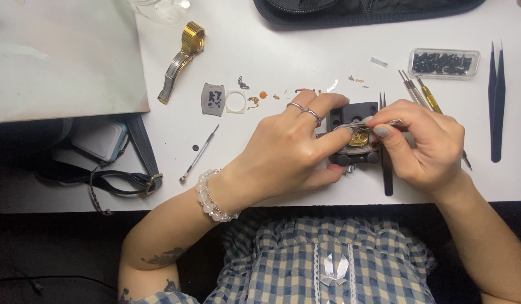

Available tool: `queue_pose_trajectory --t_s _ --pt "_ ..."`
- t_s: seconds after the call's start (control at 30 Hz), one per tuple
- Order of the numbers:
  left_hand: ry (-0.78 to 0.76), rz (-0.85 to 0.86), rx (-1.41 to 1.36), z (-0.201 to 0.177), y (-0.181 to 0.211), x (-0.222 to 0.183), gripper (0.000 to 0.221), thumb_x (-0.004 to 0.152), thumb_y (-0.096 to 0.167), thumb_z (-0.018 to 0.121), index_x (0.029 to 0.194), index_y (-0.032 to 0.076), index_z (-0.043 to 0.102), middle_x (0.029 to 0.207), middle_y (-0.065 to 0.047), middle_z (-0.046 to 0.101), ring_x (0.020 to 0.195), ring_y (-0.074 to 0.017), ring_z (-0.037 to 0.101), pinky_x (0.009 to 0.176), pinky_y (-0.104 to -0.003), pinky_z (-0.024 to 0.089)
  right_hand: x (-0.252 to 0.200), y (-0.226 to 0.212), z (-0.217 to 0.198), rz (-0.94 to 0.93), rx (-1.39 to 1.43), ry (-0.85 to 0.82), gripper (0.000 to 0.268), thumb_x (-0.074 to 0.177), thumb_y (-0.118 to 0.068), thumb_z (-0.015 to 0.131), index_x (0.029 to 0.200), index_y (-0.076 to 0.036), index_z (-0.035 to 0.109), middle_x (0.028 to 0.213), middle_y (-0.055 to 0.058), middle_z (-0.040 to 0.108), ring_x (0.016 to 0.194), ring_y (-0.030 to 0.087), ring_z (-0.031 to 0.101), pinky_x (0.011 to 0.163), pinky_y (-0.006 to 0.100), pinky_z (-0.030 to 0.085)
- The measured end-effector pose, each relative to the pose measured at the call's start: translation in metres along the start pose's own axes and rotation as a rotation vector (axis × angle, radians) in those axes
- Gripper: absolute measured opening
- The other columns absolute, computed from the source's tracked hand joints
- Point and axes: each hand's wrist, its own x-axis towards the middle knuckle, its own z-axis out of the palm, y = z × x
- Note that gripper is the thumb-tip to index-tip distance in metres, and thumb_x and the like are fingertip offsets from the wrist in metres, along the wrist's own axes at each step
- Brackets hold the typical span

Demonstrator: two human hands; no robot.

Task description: Repairing or adjusting the internal movement of a watch using precision tools like tweezers and a screwdriver.

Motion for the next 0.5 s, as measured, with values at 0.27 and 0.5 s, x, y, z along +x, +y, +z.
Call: queue_pose_trajectory --t_s 0.27,0.5 --pt "-0.016 -0.015 0.001 -0.0018 0.0016 0.0006 0.042 0.077 0.028 0.09 0.1 0.008 0.062 0.123 -0.021 0.058 0.096 -0.0367 0.061 0.046 -0.042 0.046 0.0019 -0.003 -0.0007 0.036 0.03 -0.007 0.018 0.104 0.001 0.052 0.104 0.015 0.062 0.083 0.023 0.066 0.073 0.029 0.067 0.066 0.031 0.053" --pt "-0.017 -0.018 -0.009 -0.0013 0.0009 0.0002 0.041 0.075 0.027 0.09 0.1 0.009 0.063 0.125 -0.021 0.058 0.099 -0.0369 0.061 0.049 -0.042 0.049 -0.0015 -0.0061 -0.0024 0.072 0.042 0.017 0.018 0.104 0.003 0.05 0.103 0.016 0.062 0.089 0.027 0.065 0.073 0.028 0.066 0.068 0.031 0.053"
